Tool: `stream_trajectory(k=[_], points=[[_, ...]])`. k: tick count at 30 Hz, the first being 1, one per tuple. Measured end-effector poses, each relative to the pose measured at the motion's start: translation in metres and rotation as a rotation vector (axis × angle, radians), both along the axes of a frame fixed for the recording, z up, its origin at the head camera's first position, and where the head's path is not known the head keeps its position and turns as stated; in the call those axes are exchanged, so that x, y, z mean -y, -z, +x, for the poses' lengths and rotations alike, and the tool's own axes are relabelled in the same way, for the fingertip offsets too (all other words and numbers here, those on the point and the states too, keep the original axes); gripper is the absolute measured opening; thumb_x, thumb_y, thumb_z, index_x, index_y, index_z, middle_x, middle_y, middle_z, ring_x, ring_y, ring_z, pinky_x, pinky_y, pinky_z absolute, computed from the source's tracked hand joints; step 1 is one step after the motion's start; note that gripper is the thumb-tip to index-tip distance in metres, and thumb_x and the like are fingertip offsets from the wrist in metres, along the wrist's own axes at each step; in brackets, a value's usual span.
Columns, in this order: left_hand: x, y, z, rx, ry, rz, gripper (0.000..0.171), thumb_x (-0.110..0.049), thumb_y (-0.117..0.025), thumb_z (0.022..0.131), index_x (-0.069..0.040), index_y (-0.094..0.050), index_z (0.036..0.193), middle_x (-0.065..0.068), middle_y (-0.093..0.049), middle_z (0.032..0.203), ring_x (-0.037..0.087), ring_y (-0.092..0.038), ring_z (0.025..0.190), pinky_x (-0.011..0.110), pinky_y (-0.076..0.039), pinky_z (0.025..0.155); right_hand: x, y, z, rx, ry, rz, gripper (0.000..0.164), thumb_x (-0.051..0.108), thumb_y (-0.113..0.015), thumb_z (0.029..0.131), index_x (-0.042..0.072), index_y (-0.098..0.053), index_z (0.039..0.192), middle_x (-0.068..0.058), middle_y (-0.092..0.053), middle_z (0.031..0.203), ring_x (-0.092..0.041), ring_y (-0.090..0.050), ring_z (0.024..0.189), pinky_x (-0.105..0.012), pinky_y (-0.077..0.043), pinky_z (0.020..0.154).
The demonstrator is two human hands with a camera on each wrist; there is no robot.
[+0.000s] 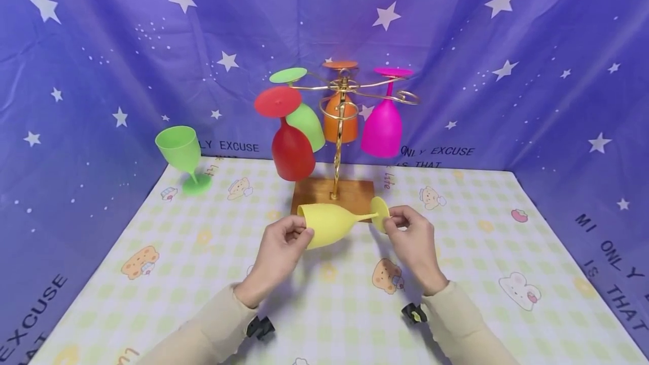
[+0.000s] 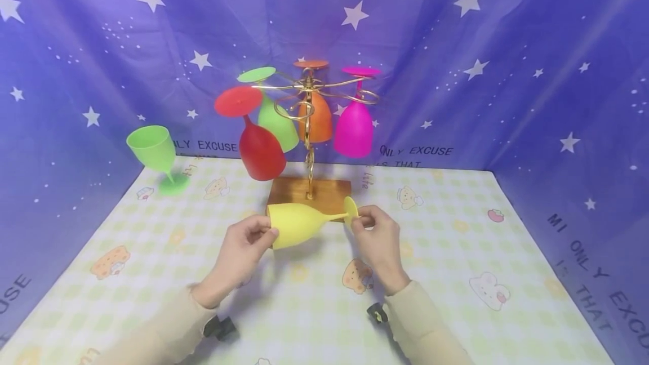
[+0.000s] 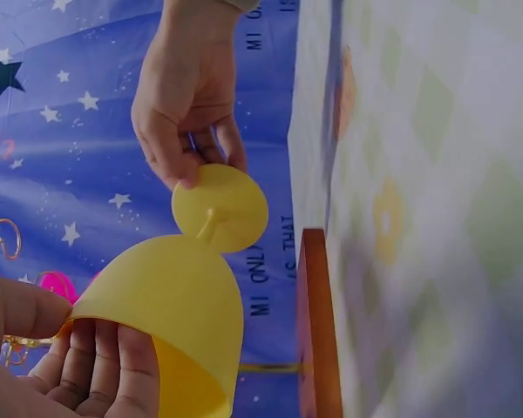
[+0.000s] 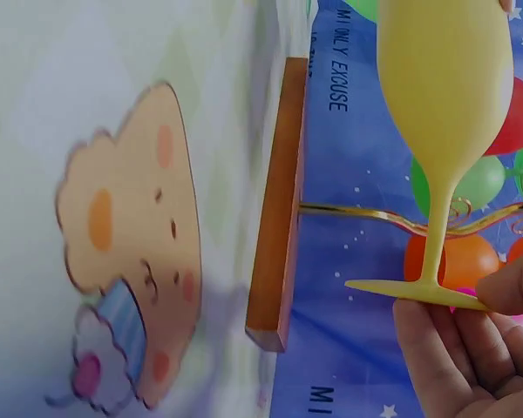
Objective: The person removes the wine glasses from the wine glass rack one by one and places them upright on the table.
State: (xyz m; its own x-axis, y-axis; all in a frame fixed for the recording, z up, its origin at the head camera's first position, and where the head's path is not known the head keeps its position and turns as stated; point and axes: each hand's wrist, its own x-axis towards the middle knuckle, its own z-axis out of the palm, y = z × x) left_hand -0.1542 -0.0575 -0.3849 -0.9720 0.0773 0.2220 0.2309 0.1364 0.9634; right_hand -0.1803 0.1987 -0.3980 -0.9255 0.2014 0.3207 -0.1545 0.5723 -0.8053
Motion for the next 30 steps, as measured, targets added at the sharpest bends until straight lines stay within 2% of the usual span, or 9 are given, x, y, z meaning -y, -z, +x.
stream_trajectory(k=[3, 9, 11, 15, 17, 21, 22, 24, 30], points=[[0.007, -0.004, -0.001, -0.051, -0.003, -0.026, 0.003, -0.001, -0.066, 0.086, 0.000, -0.067, 0.089, 0.008, -0.061, 0.079, 0.016, -0.055, 0.067, 0.022, -0.047, 0.061, 0.003, 0.001, 0.001, 0.033, -0.034, -0.041, 0.011, 0.005, -0.064, 0.083, 0.006, -0.069, 0.093, -0.004, -0.067, 0.075, -0.015, -0.065, 0.070, -0.021, -0.049, 0.058], [0.020, -0.011, -0.002, -0.115, -0.025, -0.095, 0.006, 0.002, -0.065, 0.085, -0.003, -0.068, 0.087, 0.006, -0.061, 0.077, 0.017, -0.055, 0.066, 0.023, -0.047, 0.061, 0.008, 0.003, 0.000, 0.067, -0.166, -0.254, 0.012, 0.008, -0.063, 0.090, -0.001, -0.066, 0.097, -0.018, -0.066, 0.084, -0.032, -0.068, 0.076, -0.032, -0.057, 0.067], [0.025, -0.013, -0.003, -0.129, -0.038, -0.124, 0.006, 0.003, -0.065, 0.085, -0.002, -0.068, 0.086, 0.006, -0.061, 0.076, 0.017, -0.055, 0.067, 0.023, -0.048, 0.062, 0.008, 0.004, -0.003, 0.077, -0.175, -0.307, 0.014, 0.010, -0.062, 0.092, -0.003, -0.065, 0.098, -0.022, -0.066, 0.087, -0.033, -0.067, 0.077, -0.033, -0.057, 0.069], [0.036, -0.015, -0.003, -0.169, -0.061, -0.185, 0.005, 0.002, -0.065, 0.084, -0.002, -0.067, 0.086, 0.004, -0.062, 0.076, 0.015, -0.057, 0.068, 0.024, -0.050, 0.064, 0.005, 0.008, -0.014, 0.100, -0.124, -0.412, 0.015, 0.006, -0.059, 0.093, -0.007, -0.063, 0.099, -0.027, -0.063, 0.092, -0.026, -0.068, 0.077, -0.031, -0.057, 0.069], [0.039, -0.025, 0.002, -0.193, -0.075, -0.223, 0.006, 0.005, -0.064, 0.083, 0.000, -0.066, 0.085, 0.005, -0.062, 0.075, 0.016, -0.057, 0.068, 0.025, -0.050, 0.064, 0.003, 0.011, -0.021, 0.120, -0.083, -0.474, 0.016, 0.004, -0.057, 0.093, -0.008, -0.062, 0.101, -0.023, -0.064, 0.091, -0.027, -0.068, 0.079, -0.033, -0.057, 0.071], [0.051, -0.030, 0.000, -0.230, -0.109, -0.288, 0.008, 0.006, -0.064, 0.082, 0.001, -0.067, 0.086, 0.004, -0.064, 0.073, 0.016, -0.058, 0.066, 0.025, -0.051, 0.062, 0.000, 0.018, -0.034, 0.181, 0.014, -0.551, 0.019, 0.006, -0.058, 0.092, -0.007, -0.062, 0.104, -0.015, -0.065, 0.093, -0.031, -0.065, 0.089, -0.033, -0.056, 0.076], [0.054, -0.032, -0.001, -0.239, -0.115, -0.296, 0.008, 0.007, -0.063, 0.082, 0.000, -0.067, 0.086, 0.005, -0.064, 0.073, 0.016, -0.059, 0.066, 0.025, -0.051, 0.062, 0.000, 0.020, -0.038, 0.200, 0.032, -0.562, 0.021, 0.007, -0.058, 0.092, -0.007, -0.062, 0.106, -0.013, -0.064, 0.094, -0.032, -0.064, 0.092, -0.033, -0.056, 0.078], [0.063, -0.025, -0.008, -0.266, -0.135, -0.313, 0.009, 0.004, -0.064, 0.082, -0.003, -0.068, 0.087, 0.002, -0.064, 0.073, 0.014, -0.059, 0.066, 0.024, -0.051, 0.061, -0.001, 0.024, -0.045, 0.227, 0.060, -0.582, 0.024, 0.008, -0.059, 0.092, -0.007, -0.061, 0.109, -0.013, -0.063, 0.098, -0.032, -0.062, 0.095, -0.032, -0.055, 0.080], [0.080, -0.033, -0.016, -0.382, -0.187, -0.412, 0.009, 0.005, -0.064, 0.079, -0.003, -0.067, 0.082, 0.000, -0.061, 0.069, 0.012, -0.057, 0.062, 0.022, -0.049, 0.059, -0.001, 0.036, -0.062, 0.241, 0.118, -0.617, 0.023, 0.008, -0.060, 0.090, -0.005, -0.063, 0.109, -0.006, -0.060, 0.095, -0.028, -0.061, 0.092, -0.034, -0.054, 0.082]])
